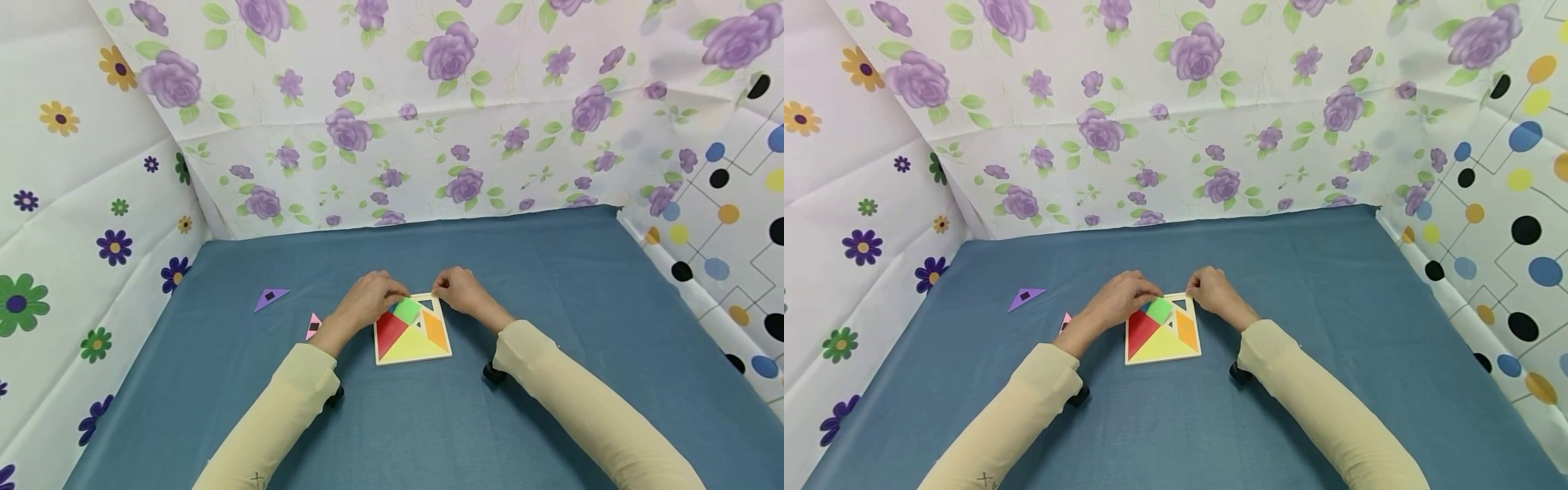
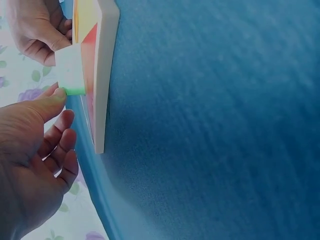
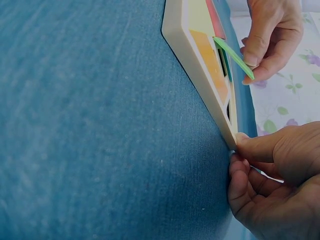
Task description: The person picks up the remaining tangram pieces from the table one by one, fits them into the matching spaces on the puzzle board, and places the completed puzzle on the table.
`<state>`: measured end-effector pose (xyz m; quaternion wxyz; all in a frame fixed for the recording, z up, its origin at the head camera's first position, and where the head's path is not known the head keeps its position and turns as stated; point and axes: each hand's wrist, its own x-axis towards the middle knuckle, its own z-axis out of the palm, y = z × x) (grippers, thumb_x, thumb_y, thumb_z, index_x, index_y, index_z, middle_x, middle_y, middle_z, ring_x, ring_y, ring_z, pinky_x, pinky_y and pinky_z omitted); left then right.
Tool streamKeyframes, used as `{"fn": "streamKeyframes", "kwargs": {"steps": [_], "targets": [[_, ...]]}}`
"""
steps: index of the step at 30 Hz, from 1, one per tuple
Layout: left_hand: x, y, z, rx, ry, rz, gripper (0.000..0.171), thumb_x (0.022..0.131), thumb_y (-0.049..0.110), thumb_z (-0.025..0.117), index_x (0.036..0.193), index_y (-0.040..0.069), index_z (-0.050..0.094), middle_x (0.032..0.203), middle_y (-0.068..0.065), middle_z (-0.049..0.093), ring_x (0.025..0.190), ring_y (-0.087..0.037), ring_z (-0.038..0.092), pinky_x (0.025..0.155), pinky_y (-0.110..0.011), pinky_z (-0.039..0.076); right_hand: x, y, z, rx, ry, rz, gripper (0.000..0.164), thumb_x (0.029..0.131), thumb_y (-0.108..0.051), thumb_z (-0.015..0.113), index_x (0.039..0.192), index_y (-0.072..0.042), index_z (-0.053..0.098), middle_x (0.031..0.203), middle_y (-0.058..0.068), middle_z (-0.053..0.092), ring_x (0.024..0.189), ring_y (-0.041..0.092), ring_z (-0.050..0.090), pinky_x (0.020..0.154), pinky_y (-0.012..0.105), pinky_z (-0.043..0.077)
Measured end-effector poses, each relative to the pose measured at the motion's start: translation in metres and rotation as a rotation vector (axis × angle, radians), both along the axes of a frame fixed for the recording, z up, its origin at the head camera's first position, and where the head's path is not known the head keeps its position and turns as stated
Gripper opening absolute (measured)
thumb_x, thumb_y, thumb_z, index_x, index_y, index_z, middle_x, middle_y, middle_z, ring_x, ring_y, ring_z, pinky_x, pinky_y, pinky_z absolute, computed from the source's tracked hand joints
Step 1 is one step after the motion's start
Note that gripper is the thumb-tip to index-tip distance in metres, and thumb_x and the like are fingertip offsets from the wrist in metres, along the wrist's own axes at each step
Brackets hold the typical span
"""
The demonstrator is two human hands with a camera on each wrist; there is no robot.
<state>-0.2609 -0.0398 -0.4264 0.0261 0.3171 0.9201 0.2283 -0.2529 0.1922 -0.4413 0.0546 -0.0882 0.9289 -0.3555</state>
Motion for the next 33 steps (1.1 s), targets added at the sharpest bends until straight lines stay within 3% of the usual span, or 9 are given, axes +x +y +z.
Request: {"fn": "streamKeyframes", "kwargs": {"steps": [18, 33], "targets": [[0.0042, 0.0038, 0.0019, -0.107, 0.077, -0.028, 0.021, 0.100, 0.016, 0.071, 0.119, 0.020, 0.080, 0.099, -0.002, 0.067, 0.091, -0.018, 0.055, 0.081, -0.034, 0.046, 0.0007, 0.0016, 0.0015, -0.008, 0.004, 0.006, 0.012, 0.102, -0.008, 0.066, 0.094, -0.005, 0.075, 0.080, 0.007, 0.065, 0.058, 0.017, 0.050, 0.057, 0.030, 0.042], [0.0040, 0.0049, -0.0046, -0.103, 0.090, -0.016, 0.021, 0.100, 0.016, 0.070, 0.119, 0.020, 0.080, 0.101, -0.003, 0.067, 0.092, -0.019, 0.055, 0.081, -0.035, 0.047, 0.0032, 0.0013, 0.0025, -0.012, 0.017, 0.022, 0.012, 0.101, -0.005, 0.066, 0.093, -0.003, 0.075, 0.080, 0.008, 0.066, 0.058, 0.017, 0.051, 0.057, 0.030, 0.043]]}}
